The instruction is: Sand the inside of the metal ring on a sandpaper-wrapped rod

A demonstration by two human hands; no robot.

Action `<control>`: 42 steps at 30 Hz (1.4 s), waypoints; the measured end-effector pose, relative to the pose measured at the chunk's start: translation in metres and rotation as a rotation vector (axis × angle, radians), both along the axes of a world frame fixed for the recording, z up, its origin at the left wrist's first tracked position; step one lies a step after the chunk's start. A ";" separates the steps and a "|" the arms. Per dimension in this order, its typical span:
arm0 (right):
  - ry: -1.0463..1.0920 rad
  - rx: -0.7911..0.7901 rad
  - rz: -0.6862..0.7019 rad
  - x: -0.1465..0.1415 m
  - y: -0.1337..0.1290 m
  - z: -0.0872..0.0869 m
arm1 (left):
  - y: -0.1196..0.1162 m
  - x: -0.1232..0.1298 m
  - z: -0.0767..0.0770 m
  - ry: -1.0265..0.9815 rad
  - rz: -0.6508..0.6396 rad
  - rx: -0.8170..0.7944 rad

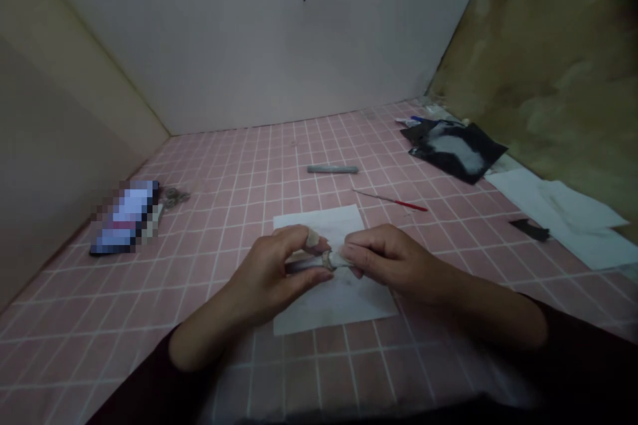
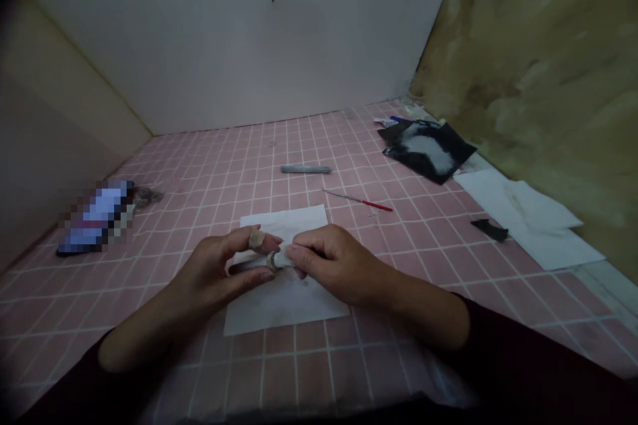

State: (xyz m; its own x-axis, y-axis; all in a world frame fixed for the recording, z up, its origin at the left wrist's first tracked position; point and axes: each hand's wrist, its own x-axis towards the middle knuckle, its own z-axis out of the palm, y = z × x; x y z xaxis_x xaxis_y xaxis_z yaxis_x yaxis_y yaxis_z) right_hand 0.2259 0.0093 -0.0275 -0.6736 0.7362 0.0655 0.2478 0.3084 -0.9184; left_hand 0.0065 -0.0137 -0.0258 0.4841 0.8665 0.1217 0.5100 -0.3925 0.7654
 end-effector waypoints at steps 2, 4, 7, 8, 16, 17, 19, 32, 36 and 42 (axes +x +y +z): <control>0.005 -0.003 -0.002 -0.001 -0.001 0.000 | -0.001 0.002 -0.002 -0.041 0.001 -0.034; 0.008 -0.014 -0.006 -0.003 -0.003 -0.001 | -0.002 0.004 -0.001 -0.084 -0.002 -0.038; 0.011 -0.033 -0.005 -0.004 -0.006 -0.003 | -0.005 0.005 0.001 -0.135 -0.016 -0.093; 0.011 -0.036 -0.002 -0.003 -0.006 -0.003 | -0.005 0.004 0.002 -0.148 -0.018 -0.128; -0.006 0.054 -0.067 0.006 0.004 -0.001 | 0.001 -0.003 0.001 -0.124 0.088 -0.044; -0.022 0.048 -0.067 0.004 0.002 -0.002 | 0.001 -0.001 0.001 -0.106 0.079 -0.040; -0.055 0.022 -0.042 0.000 -0.001 -0.003 | 0.000 0.002 0.001 -0.044 0.038 -0.025; -0.031 -0.002 -0.032 0.000 0.003 -0.001 | -0.003 0.001 0.003 -0.010 0.056 0.043; 0.002 -0.005 -0.105 0.003 0.006 -0.001 | -0.001 -0.002 0.002 -0.033 0.118 0.113; 0.010 -0.035 -0.047 0.002 0.005 -0.002 | -0.002 0.001 0.000 -0.081 0.052 0.051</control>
State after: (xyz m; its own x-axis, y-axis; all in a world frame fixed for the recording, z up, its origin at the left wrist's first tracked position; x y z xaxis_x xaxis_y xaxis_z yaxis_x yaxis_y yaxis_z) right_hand 0.2283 0.0140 -0.0291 -0.6379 0.7688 0.0458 0.2521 0.2646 -0.9308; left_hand 0.0076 -0.0159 -0.0253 0.4255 0.8818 0.2034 0.4683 -0.4069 0.7843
